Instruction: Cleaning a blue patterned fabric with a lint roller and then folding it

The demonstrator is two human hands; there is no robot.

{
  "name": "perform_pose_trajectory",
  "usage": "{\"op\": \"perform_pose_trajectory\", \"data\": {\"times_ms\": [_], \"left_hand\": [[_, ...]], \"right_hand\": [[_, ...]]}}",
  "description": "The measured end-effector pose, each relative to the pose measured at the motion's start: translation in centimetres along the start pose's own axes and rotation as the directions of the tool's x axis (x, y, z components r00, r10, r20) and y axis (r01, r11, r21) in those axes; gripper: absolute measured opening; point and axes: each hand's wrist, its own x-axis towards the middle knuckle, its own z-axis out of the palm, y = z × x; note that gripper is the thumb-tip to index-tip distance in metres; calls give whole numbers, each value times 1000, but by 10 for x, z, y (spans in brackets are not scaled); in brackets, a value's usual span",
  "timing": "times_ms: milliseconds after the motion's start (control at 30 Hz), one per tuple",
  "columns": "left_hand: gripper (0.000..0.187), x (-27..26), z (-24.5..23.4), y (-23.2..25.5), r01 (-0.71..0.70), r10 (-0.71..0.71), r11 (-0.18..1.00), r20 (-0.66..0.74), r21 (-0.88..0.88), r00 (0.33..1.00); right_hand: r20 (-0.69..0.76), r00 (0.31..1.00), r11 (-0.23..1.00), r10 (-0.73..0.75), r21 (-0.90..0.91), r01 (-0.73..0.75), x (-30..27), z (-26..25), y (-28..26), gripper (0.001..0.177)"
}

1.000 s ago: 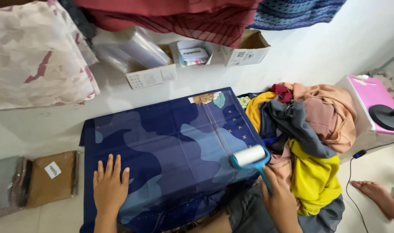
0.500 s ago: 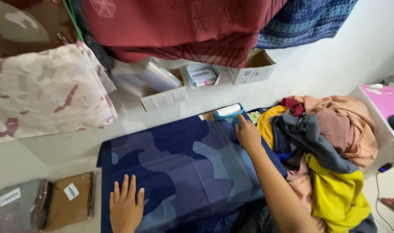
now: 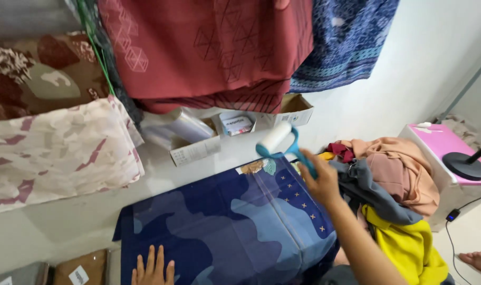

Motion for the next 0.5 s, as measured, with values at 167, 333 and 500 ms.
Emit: {"op": "perform_pose_trajectory", "data": {"times_ms": [167, 333, 500], "left_hand": [[56, 25, 63, -13, -138, 119, 990, -713, 31, 691], [67, 47, 115, -30, -287, 249, 958, -496, -1, 832], [68, 27, 54, -21, -111, -65, 925, -442, -362, 895]], "right_hand": [[-77, 989, 988, 124, -78, -130, 74, -24, 6, 37], [102, 900, 891, 424, -223, -395, 120, -15, 18, 42], [204, 825, 832, 527, -324, -451, 136, 0, 39, 55]]}}
